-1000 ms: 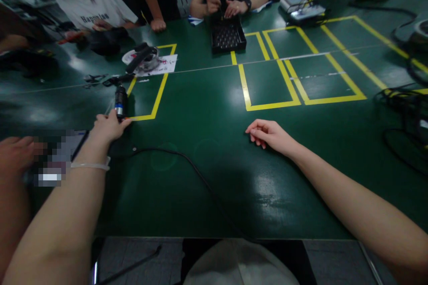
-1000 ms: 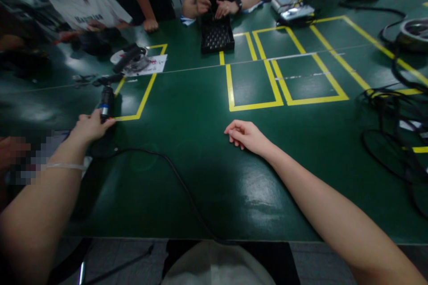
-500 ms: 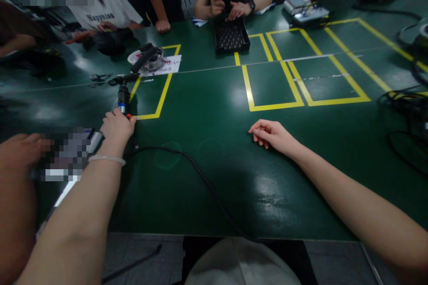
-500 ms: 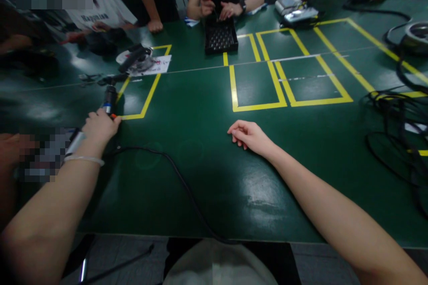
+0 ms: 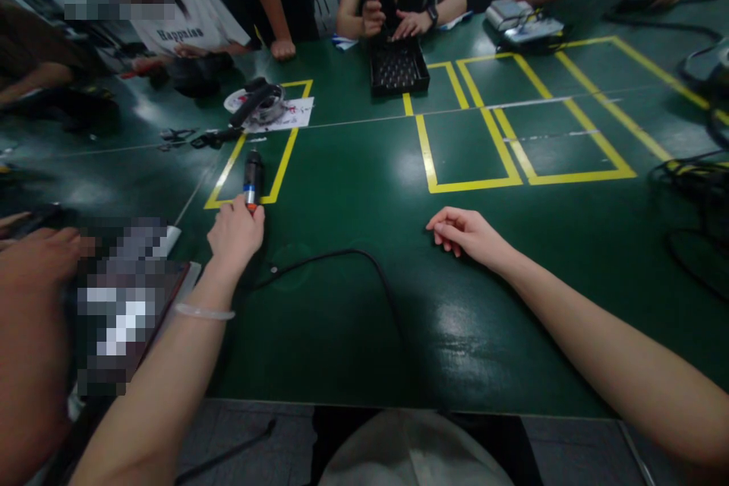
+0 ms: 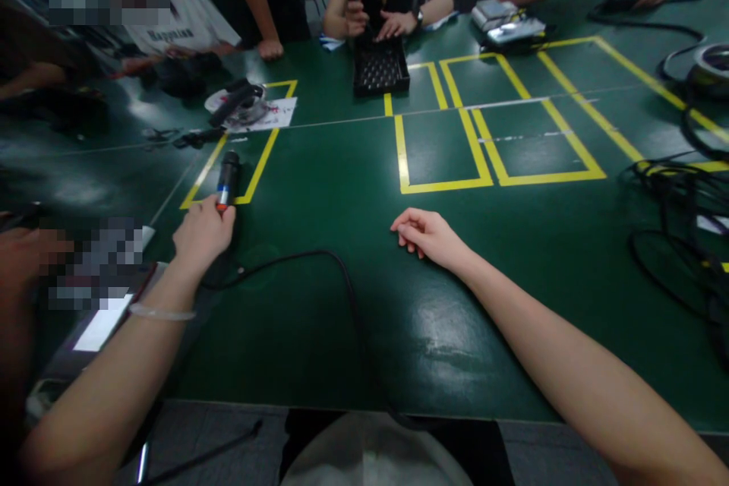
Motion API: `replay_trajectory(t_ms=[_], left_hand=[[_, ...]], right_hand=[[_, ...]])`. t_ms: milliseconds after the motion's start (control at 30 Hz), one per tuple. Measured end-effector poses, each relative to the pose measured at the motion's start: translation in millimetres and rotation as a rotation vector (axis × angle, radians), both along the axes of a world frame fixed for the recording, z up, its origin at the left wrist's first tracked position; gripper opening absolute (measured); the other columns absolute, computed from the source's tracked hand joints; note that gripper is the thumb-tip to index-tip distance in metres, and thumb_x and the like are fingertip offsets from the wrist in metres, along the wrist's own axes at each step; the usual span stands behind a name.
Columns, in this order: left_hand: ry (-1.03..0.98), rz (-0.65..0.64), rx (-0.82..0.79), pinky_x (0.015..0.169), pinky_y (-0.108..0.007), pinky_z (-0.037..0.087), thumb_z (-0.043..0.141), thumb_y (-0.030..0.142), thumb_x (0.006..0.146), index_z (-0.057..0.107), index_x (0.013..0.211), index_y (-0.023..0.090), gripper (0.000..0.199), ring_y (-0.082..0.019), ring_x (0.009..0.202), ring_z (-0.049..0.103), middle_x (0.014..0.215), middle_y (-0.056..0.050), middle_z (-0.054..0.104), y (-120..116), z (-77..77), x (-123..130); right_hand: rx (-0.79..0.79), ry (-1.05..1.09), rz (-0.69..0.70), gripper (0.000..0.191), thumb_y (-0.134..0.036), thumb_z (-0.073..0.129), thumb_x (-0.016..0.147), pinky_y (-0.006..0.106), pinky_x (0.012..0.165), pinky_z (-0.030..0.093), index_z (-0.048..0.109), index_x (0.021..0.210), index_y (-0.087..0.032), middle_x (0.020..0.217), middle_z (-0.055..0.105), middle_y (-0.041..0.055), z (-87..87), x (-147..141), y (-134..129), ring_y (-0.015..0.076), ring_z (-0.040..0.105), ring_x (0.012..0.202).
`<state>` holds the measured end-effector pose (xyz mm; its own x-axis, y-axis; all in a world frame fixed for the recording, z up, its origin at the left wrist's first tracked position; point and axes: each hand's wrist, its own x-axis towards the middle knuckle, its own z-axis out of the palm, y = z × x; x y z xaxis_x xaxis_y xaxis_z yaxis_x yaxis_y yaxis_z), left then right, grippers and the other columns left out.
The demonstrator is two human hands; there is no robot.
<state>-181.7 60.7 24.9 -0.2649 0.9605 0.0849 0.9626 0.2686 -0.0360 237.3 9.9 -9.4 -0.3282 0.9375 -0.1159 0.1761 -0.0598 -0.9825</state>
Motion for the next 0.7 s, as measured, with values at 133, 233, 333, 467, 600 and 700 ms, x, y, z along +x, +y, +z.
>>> replay_trajectory(t_ms=[133,233,333,467,600,700], left_hand=[[0.074,-0.122,-0.032,0.077,-0.044,0.047,0.028,0.048,0.099,0.041,0.143,0.011,0.059,-0.037,0.102,0.059,0.119,-0.022,0.056,-30,1.5,48],[0.129,-0.265,-0.052,0.078,-0.043,0.047,0.03,0.046,0.1,0.039,0.145,0.008,0.059,-0.035,0.097,0.061,0.113,-0.021,0.057,-53,3.5,86],[0.093,-0.412,-0.05,0.077,-0.04,0.046,0.033,0.043,0.1,0.038,0.146,0.009,0.057,-0.031,0.094,0.062,0.112,-0.019,0.058,-72,5.0,122],[0.024,-0.56,-0.064,0.077,-0.038,0.046,0.039,0.041,0.098,0.039,0.146,0.014,0.055,-0.028,0.094,0.061,0.111,-0.015,0.058,-87,5.2,162],[-0.04,-0.678,-0.093,0.076,-0.038,0.047,0.044,0.044,0.096,0.038,0.148,0.016,0.059,-0.028,0.095,0.061,0.109,-0.014,0.058,-92,2.4,191],[-0.101,-0.733,-0.116,0.077,-0.039,0.048,0.046,0.044,0.094,0.034,0.15,0.017,0.063,-0.029,0.098,0.06,0.111,-0.014,0.056,-93,1.3,201]], right_hand=[[0.024,-0.013,-0.019,0.02,-0.035,0.059,0.089,0.019,0.04,0.039,0.063,0.094,-0.015,0.069,0.06,0.0006,1.1,-3,0,0.0101,0.053,0.053],[0.127,-0.07,-0.031,0.018,-0.032,0.056,0.091,0.021,0.044,0.04,0.063,0.095,-0.016,0.07,0.06,0.0011,3.2,-7,-3,0.0115,0.055,0.057],[0.306,-0.182,-0.006,0.015,-0.027,0.054,0.093,0.025,0.059,0.045,0.064,0.099,-0.018,0.079,0.064,0.003,6.6,-13,-10,0.0143,0.061,0.07],[0.435,-0.277,0.121,0.019,-0.027,0.052,0.095,0.027,0.064,0.046,0.062,0.11,-0.021,0.088,0.066,0.0041,12.4,-23,-22,0.0158,0.061,0.074],[0.487,-0.281,0.248,0.025,-0.026,0.052,0.095,0.027,0.069,0.047,0.058,0.12,-0.023,0.093,0.064,0.0039,16.6,-31,-30,0.0162,0.06,0.077],[0.493,-0.305,0.255,0.015,-0.027,0.053,0.096,0.027,0.066,0.045,0.061,0.107,-0.022,0.087,0.063,0.0028,16.9,-31,-30,0.0151,0.057,0.072]])
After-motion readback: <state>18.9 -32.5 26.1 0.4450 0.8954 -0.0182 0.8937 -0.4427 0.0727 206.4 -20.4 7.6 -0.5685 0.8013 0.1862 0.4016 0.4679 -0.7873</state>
